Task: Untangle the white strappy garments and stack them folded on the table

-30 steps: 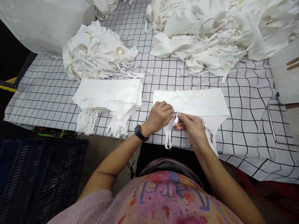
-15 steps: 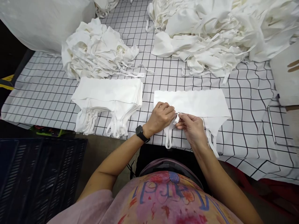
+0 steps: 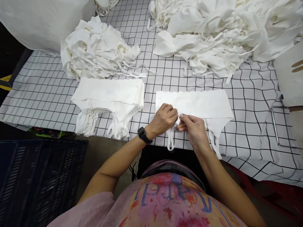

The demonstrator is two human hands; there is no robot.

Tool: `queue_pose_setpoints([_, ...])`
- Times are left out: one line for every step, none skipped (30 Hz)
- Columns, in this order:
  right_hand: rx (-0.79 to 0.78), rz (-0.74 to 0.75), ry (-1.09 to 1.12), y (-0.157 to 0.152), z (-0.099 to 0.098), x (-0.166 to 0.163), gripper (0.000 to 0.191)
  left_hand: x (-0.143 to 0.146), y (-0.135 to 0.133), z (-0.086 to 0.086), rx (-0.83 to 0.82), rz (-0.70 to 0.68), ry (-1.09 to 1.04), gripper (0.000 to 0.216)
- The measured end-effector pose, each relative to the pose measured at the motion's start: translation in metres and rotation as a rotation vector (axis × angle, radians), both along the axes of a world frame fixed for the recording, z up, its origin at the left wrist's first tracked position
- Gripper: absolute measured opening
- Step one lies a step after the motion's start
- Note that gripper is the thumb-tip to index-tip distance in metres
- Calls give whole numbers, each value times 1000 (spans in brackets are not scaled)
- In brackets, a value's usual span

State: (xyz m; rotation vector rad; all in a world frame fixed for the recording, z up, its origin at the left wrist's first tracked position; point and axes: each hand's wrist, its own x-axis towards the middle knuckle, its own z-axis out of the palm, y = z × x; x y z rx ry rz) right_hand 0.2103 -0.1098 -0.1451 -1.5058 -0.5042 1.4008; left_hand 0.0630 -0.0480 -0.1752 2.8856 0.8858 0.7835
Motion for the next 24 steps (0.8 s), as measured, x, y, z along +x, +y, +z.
queue_pose_setpoints([0, 9, -6, 0, 0, 0, 22, 0, 0, 0, -8, -5, 1, 33])
queue_pose_setpoints([0, 18, -9, 1, 1, 0, 22, 0, 0, 0, -18, -10, 0, 33])
queue_pose_setpoints([-2, 28, -11, 1, 1, 0, 23, -1, 0, 0, -27, -17, -2, 33])
queue_pose_setpoints([-3, 40, -12, 1, 1, 1, 23, -1, 1, 0, -34, -25, -4, 34])
queue_pose_setpoints([-5, 54, -16, 2, 1, 1, 24, -1, 1, -1, -39, -35, -7, 34])
queue_pose_setpoints([-7, 69, -22, 2, 1, 2, 24, -2, 1, -1, -41, -45, -12, 34])
queue_pose_setpoints([-11, 86, -28, 3, 1, 2, 25, -2, 1, -1, -40, -56, -18, 35])
queue_pose_setpoints([-14, 106, -34, 3, 1, 3, 26, -2, 1, -1, -37, -65, -23, 35])
queue_pose_setpoints([-17, 125, -36, 4, 1, 3, 27, -2, 1, -1, -31, -71, -27, 36])
queue_pose_setpoints([-21, 144, -34, 4, 1, 4, 28, -2, 1, -1, -21, -74, -31, 36])
queue_pose_setpoints([-26, 163, -27, 5, 1, 5, 29, -1, 2, -1, -9, -75, -35, 37])
queue_pose_setpoints([-31, 181, -17, 6, 1, 6, 30, -1, 2, -2, 3, -77, -40, 37])
queue_pose_setpoints([-36, 197, -7, 7, 1, 7, 31, 0, 2, -2, 12, -78, -43, 37])
queue_pose_setpoints([-45, 213, 5, 8, 1, 8, 32, 0, 2, -2, 19, -77, -45, 37])
queue_pose_setpoints([-57, 230, 16, 8, 1, 10, 34, 1, 2, -3, 24, -74, -43, 36])
queue_pose_setpoints([-67, 240, 28, 9, 2, 10, 35, 1, 2, -3, 31, -65, -38, 35])
queue_pose_setpoints([-73, 241, 38, 9, 2, 11, 36, 1, 1, -3, 40, -48, -31, 34])
queue_pose_setpoints([-73, 233, 46, 9, 2, 11, 36, 0, 1, -3, 51, -23, -23, 33])
queue_pose_setpoints([-67, 219, 50, 8, 2, 10, 35, 0, 1, -3, 59, 1, -15, 31])
queue_pose_setpoints([-56, 201, 45, 8, 1, 9, 35, -1, 1, -4, 63, 24, -7, 30])
queue_pose_setpoints([-41, 187, 34, 6, 1, 8, 34, -2, 1, -4, 63, 43, 4, 29])
queue_pose_setpoints([-26, 179, 15, 5, 0, 6, 33, -2, 1, -4, 62, 56, 17, 28])
queue_pose_setpoints([-14, 184, -14, 2, 0, 4, 33, -2, 1, -4, 64, 62, 32, 27])
queue_pose_setpoints([-3, 201, -55, 0, 1, 3, 33, -2, 1, -3, 69, 67, 48, 27])
